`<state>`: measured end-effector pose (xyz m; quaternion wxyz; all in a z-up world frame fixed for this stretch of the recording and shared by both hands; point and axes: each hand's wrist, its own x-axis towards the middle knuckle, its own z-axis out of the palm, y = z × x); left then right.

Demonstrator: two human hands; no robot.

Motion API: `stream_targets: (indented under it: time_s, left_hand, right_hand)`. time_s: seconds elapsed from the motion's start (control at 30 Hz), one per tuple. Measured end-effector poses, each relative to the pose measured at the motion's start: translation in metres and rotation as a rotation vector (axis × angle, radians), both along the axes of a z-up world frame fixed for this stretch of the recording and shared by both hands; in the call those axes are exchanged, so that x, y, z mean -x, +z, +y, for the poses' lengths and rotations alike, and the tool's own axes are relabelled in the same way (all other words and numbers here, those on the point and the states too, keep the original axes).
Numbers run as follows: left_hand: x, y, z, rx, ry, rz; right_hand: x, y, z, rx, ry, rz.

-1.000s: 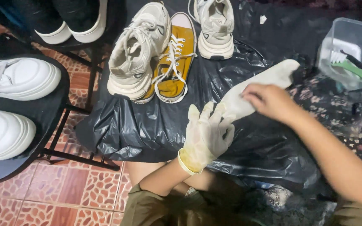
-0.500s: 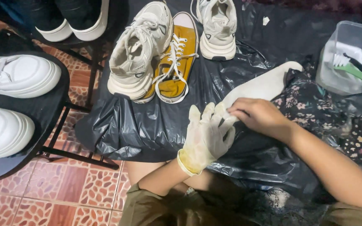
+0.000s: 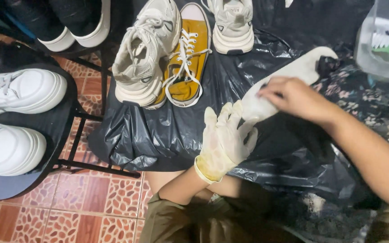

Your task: Wiping a shoe insole with a cloth to clean it or apply a treatment.

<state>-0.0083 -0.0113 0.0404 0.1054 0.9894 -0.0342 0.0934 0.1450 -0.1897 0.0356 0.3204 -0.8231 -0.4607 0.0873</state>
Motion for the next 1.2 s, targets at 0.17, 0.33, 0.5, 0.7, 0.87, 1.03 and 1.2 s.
stream_targets:
  time_s: [0.17, 0.33, 0.5, 0.7, 0.87, 1.03, 1.2]
  left_hand:
    - [0.000, 0.000, 0.000, -0.077, -0.043, -0.038]
    - [-0.004, -0.032, 0.001, 0.061, -0.087, -0.463]
    - [0.001, -0.029, 0.001, 0.039, -0.089, -0.485]
    - [-0.001, -0.039, 0.003, 0.034, -0.081, -0.574]
    - [0.000, -0.029, -0.001, -0.021, -0.043, -0.355]
    - [-0.002, -0.030, 0.001, -0.005, -0.087, -0.311]
    - [-0.001, -0.005, 0.000, -0.137, -0.031, 0.057]
  right_hand:
    - [-0.028, -0.047, 0.006, -0.148, -0.145, -0.288]
    - [-0.003, -0.005, 0.008, -0.147, -0.044, -0.145]
    - [-0.054, -0.050, -0.024, -0.020, -0.317, -0.403]
    - [0.016, -0.018, 0.012, -0.116, 0.062, -0.005]
    - [-0.027, -0.036, -0.006, -0.044, -0.179, -0.444]
    - [0.015, -0.008, 0.014, -0.119, 0.016, -0.132]
    - [0.014, 0.019, -0.001, 0.112, -0.016, 0.106]
